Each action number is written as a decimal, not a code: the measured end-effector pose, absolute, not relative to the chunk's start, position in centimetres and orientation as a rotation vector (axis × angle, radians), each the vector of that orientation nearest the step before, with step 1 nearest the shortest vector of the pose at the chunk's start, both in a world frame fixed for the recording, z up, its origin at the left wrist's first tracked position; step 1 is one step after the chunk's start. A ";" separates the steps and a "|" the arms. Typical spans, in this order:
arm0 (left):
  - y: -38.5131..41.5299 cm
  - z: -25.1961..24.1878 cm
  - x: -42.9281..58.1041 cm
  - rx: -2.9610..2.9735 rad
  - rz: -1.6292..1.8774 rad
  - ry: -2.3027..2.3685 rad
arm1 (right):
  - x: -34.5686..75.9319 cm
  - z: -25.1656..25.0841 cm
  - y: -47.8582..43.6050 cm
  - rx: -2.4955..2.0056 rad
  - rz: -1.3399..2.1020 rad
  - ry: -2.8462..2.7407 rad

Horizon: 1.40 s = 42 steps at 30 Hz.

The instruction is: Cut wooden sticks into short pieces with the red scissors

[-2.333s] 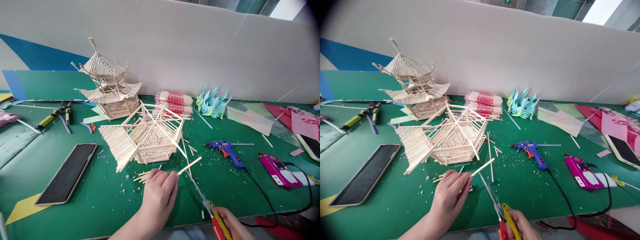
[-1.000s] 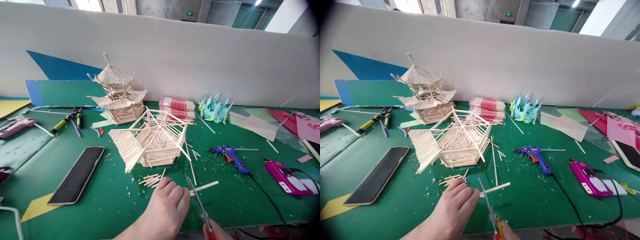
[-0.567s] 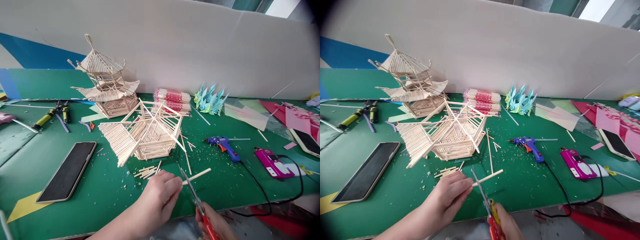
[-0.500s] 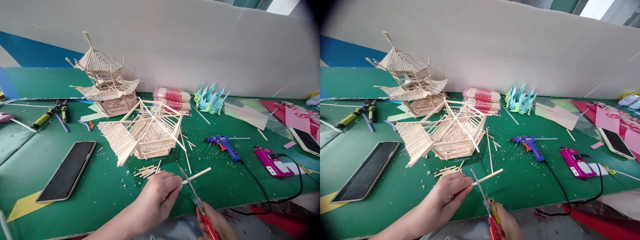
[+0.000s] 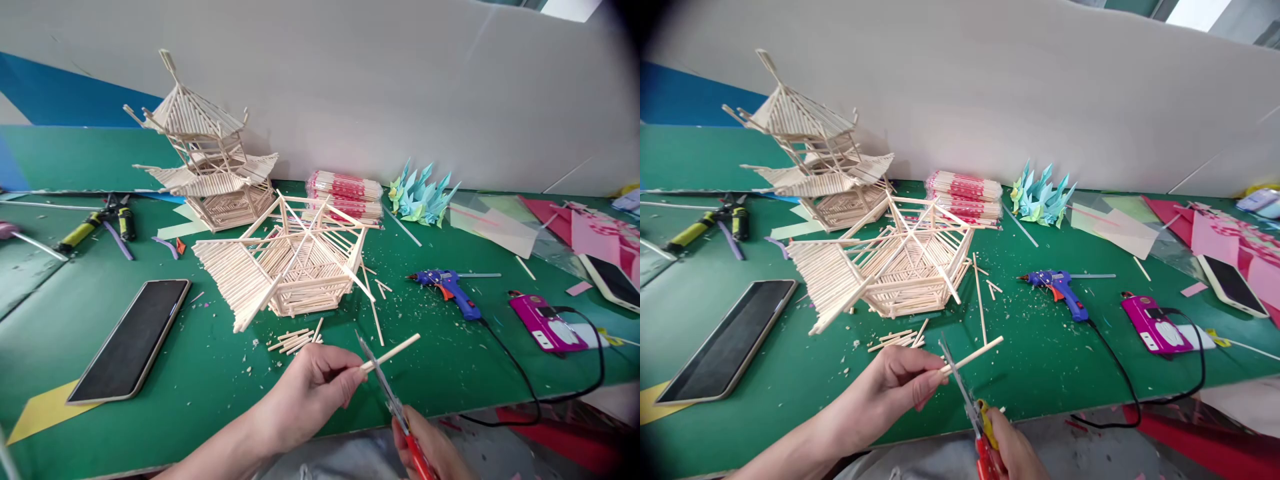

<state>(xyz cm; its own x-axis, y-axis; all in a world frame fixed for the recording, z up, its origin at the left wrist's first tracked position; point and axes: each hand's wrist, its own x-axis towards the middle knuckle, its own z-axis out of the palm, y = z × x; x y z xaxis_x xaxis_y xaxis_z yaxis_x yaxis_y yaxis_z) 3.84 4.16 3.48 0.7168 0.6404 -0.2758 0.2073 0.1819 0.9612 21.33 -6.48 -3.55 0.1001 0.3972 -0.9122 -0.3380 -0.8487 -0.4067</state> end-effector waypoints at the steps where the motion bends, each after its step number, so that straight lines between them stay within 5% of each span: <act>1: 4.2 3.4 3.8 1.355 0.358 0.762 | 21.4 -3.6 -6.5 -1.873 1.796 -0.076; 10: 3.8 2.5 3.8 1.005 0.433 0.751 | 21.3 -1.6 -5.5 -1.709 2.048 -0.348; 27: 3.0 1.9 4.8 1.378 0.506 0.930 | 21.1 -1.6 -6.3 -1.710 1.849 -0.517; 33: 3.6 2.2 4.6 1.172 0.443 0.875 | 20.3 -2.5 -5.9 -1.738 1.935 -0.270; 42: 3.2 1.6 4.6 0.882 0.481 0.838 | 22.4 -2.5 -6.2 -1.892 1.771 -0.760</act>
